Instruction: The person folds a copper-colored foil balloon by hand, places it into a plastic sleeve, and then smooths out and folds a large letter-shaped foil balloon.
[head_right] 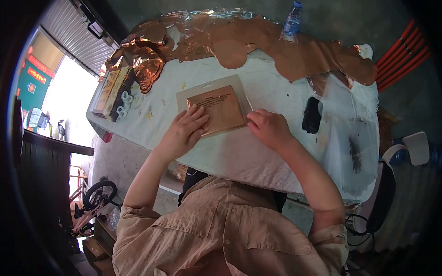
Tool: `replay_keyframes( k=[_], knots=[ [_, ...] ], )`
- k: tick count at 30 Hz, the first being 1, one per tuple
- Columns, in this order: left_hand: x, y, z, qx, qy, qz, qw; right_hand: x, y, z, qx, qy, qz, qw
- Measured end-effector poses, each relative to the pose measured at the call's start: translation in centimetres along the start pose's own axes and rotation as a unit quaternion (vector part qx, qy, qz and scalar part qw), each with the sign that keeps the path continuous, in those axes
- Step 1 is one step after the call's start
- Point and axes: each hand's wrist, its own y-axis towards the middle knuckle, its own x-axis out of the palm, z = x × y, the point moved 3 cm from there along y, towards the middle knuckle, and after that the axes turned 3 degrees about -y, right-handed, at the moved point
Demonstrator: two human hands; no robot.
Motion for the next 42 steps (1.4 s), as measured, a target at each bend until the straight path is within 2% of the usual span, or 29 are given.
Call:
replay_keyframes(
  k=[1,5,9,11,12,14,17,18,20,23,24,26,28,31,35,36,38,42],
  knots=[
    [0.2,-0.3,0.0,-0.014,-0.005,-0.029,0.999,-0.1,0.1,-0.2,0.008,-0.013,-0.004,1.000],
    [-0.2,-0.2,-0.1,-0.033,-0.026,-0.041,0.998,0.8,0.3,-0.1,0.023,-0.076,-0.013,0.997],
    [-0.4,-0.3,-0.6,-0.053,-0.079,-0.057,0.994,-0.2,0.1,-2.6,-0.020,-0.087,0.014,0.996],
    [-0.3,-0.4,-0.9,-0.068,-0.114,-0.052,0.990,-0.1,0.2,-5.5,-0.086,-0.039,-0.021,0.995],
    [-0.2,-0.4,-1.1,-0.072,-0.136,-0.044,0.987,0.6,0.2,-6.5,-0.087,-0.039,-0.024,0.995],
    [-0.3,-0.4,-1.3,-0.078,-0.156,-0.032,0.984,2.2,0.3,-8.9,-0.197,0.031,0.008,0.980],
    [-0.5,-0.6,-1.7,-0.099,-0.178,-0.029,0.979,4.4,0.0,-10.6,-0.194,0.003,0.041,0.980],
    [-0.3,-0.6,-1.8,-0.071,-0.177,-0.041,0.981,4.5,-0.1,-10.9,-0.198,0.005,0.040,0.979],
    [-0.2,-0.7,-2.0,-0.045,-0.176,-0.051,0.982,4.8,-0.2,-10.9,-0.150,0.017,-0.037,0.988],
    [-0.1,-0.6,-1.9,-0.025,-0.157,-0.055,0.986,4.9,0.2,-10.9,-0.099,0.062,-0.082,0.990],
    [-0.2,-0.6,-1.9,-0.023,-0.151,-0.044,0.987,4.8,0.4,-11.0,-0.099,0.061,-0.083,0.990],
    [-0.6,-0.6,-1.9,-0.021,-0.146,-0.031,0.989,4.1,0.9,-11.7,-0.164,0.062,-0.005,0.985],
    [-1.8,-0.5,-1.4,0.024,-0.048,0.003,0.999,4.6,0.8,-11.8,-0.169,0.052,-0.007,0.984],
    [-1.5,-1.3,-1.9,0.012,-0.067,-0.024,0.997,5.0,0.5,-12.0,-0.157,0.053,-0.035,0.986],
    [-1.1,-1.5,-2.0,0.015,-0.086,0.005,0.996,5.1,0.9,-12.1,-0.108,0.076,-0.106,0.986],
    [-1.1,-1.5,-2.0,0.014,-0.088,0.010,0.996,5.2,1.0,-12.2,-0.109,0.076,-0.107,0.985],
    [-1.3,-1.5,-1.9,0.012,-0.089,0.016,0.996,4.8,1.4,-12.5,-0.136,0.108,-0.036,0.984],
    [-1.3,-1.4,-2.1,-0.009,-0.108,-0.017,0.994,5.2,0.9,-13.2,-0.147,0.051,-0.061,0.986]
  ],
)
